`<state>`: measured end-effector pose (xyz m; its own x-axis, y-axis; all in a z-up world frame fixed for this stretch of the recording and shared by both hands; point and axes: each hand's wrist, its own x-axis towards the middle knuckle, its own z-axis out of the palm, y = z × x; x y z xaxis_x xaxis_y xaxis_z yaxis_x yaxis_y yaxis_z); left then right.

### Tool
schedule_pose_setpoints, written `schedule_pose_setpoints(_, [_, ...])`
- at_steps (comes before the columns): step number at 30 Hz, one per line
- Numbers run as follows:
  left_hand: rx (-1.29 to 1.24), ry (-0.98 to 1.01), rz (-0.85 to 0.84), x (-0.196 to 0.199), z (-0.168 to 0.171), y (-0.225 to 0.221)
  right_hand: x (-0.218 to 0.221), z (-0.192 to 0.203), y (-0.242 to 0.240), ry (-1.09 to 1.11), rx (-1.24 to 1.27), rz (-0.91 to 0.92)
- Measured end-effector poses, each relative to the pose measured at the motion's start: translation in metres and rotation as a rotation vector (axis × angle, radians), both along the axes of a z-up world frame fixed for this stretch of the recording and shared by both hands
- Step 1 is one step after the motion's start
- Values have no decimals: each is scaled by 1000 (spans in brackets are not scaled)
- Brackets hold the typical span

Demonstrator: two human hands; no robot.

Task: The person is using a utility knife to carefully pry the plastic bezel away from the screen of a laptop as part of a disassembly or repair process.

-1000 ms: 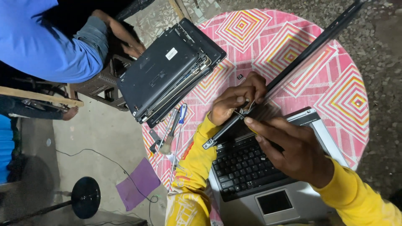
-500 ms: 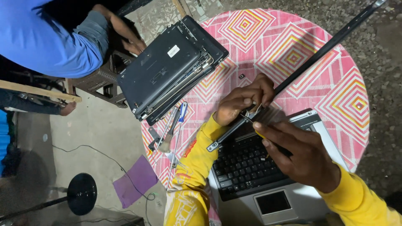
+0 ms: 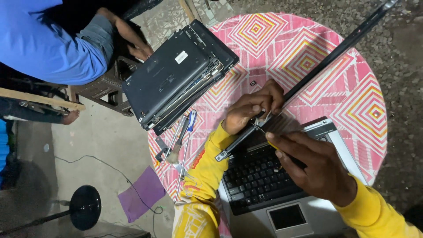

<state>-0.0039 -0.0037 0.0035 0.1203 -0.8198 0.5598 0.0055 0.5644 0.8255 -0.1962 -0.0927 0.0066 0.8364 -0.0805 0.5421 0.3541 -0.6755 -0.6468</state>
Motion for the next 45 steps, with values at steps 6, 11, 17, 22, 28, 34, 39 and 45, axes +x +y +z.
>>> schedule_pose_setpoints(6, [-13,8,10,0,-1,0,5,4,1,-8,-9,12])
schedule_pose_setpoints(11, [-7,-68,28,1,-2,1,-3,-1,1,28,9,7])
schedule_pose_setpoints(17, [0,14,19,-1,-2,0,6,5,1,-26,-17,15])
schedule_pose_setpoints(22, [-35,47,-40,4,-14,-5,1,7,1,20,-9,5])
schedule_pose_setpoints(28, [-54,-1,36,3,-4,-2,0,3,-1,33,10,14])
schedule_pose_setpoints(34, [-4,-15,56,1,5,2,7,5,1,21,-70,-23])
schedule_pose_setpoints(39, [-14,-9,34,2,-3,0,4,5,0,25,-15,17])
schedule_pose_setpoints(45, [-40,-38,31,3,-3,-2,5,8,2,13,-11,8])
